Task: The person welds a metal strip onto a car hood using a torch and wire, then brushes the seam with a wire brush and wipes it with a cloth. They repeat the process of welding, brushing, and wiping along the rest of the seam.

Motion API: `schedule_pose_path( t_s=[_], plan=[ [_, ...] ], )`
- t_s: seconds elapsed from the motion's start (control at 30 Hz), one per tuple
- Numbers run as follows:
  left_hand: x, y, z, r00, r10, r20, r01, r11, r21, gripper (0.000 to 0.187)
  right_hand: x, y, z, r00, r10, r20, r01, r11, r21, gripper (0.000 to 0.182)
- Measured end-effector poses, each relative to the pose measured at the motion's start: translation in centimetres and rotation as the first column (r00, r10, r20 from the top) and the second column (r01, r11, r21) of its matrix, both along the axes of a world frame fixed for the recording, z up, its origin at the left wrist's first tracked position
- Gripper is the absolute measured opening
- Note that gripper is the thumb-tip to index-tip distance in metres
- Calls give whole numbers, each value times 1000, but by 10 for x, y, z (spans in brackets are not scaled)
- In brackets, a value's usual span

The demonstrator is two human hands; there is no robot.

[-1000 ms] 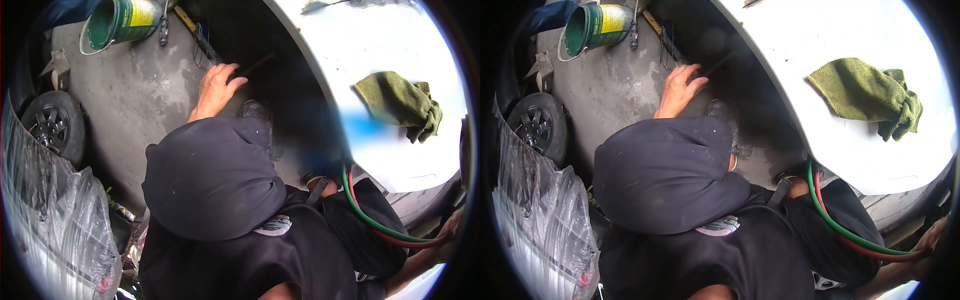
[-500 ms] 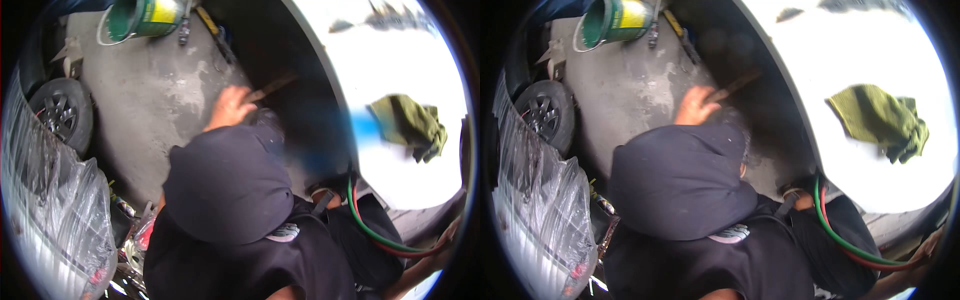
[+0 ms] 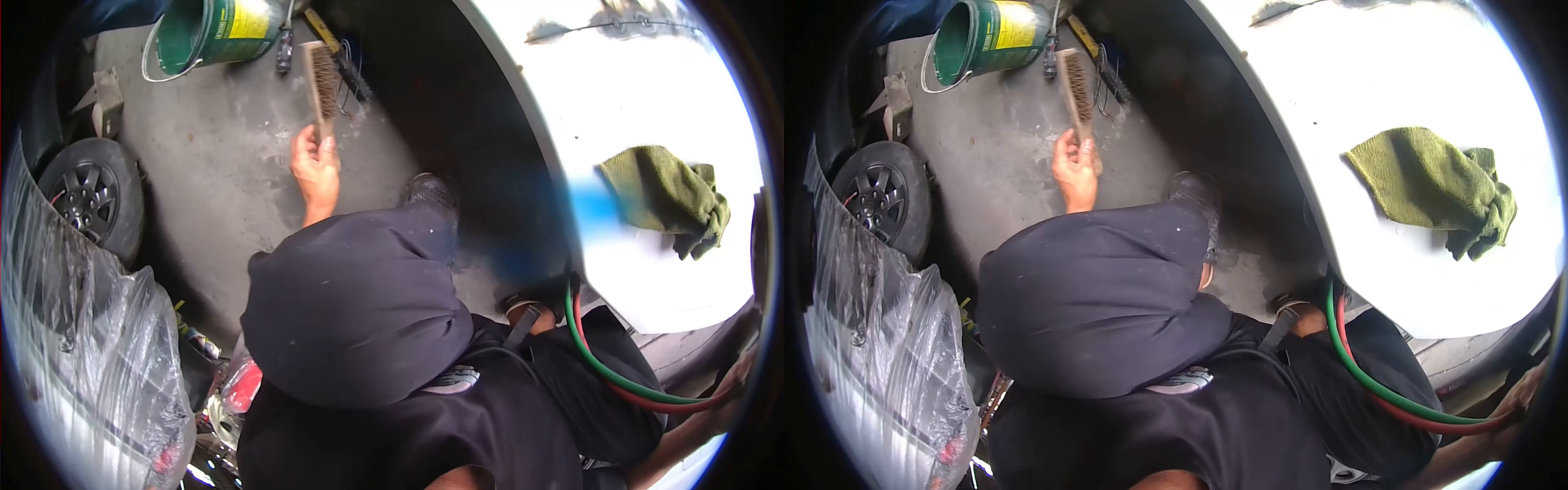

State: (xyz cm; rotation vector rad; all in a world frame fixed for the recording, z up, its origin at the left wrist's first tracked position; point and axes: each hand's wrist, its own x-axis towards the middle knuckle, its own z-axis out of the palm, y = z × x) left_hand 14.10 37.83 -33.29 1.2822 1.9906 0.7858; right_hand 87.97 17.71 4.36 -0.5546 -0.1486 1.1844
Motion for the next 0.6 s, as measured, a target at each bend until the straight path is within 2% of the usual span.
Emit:
schedule_pose_path(
  t_s=[0.07, 0.1, 0.17, 0.2, 0.27, 0.3, 0.33, 0.4, 0.47, 0.53, 0.57, 0.6],
  plan=[
    [-6, 4, -4, 995, -52, -83, 61, 991, 117, 37, 1, -1, -2, 1000, -1, -1, 1, 1000, -10, 23],
    [-6, 4, -6, 995, -54, -84, 63, 992, 111, 37, -1, 0, -3, 1000, 4, 5, -4, 1000, -12, 24],
    [-2, 3, -8, 959, -185, -216, 215, 968, 126, 38, 4, -2, -4, 1000, 11, 15, -10, 1000, -29, 27],
    [5, 6, -6, 959, -187, -214, 216, 969, 122, 38, 7, -4, -3, 1000, 14, 18, -14, 999, -33, 28],
    [23, 14, -3, 906, -267, -329, 306, 949, 73, 37, 13, -6, -1, 999, 24, 32, -23, 999, -46, 30],
    [33, 19, -2, 915, -219, -339, 285, 945, 159, 35, 15, -9, 0, 999, 29, 32, -28, 999, -45, 31],
    [44, 22, 3, 917, -218, -333, 285, 944, 165, 35, 18, -11, 2, 999, 34, 43, -32, 998, -46, 32],
    [70, 25, 10, 740, -286, -608, 564, 756, 331, 31, 19, -15, 3, 998, 37, 54, -34, 999, -40, 34],
    [102, 13, -6, 602, -541, -588, 760, 615, 211, 27, 19, -17, 3, 995, 50, 91, -45, 997, -58, 37],
    [131, 9, -19, 557, -657, -508, 805, 578, 134, 21, 15, -24, 4, 983, 59, 174, -44, 995, -93, 39],
    [140, 9, -24, 564, -639, -524, 788, 606, 108, 19, 15, -30, 4, 968, 46, 247, -11, 990, -138, 40],
    [143, 7, -31, 565, -640, -521, 794, 595, 130, 19, 17, -37, 4, 899, -12, 437, 138, 956, -257, 41]
  ],
)
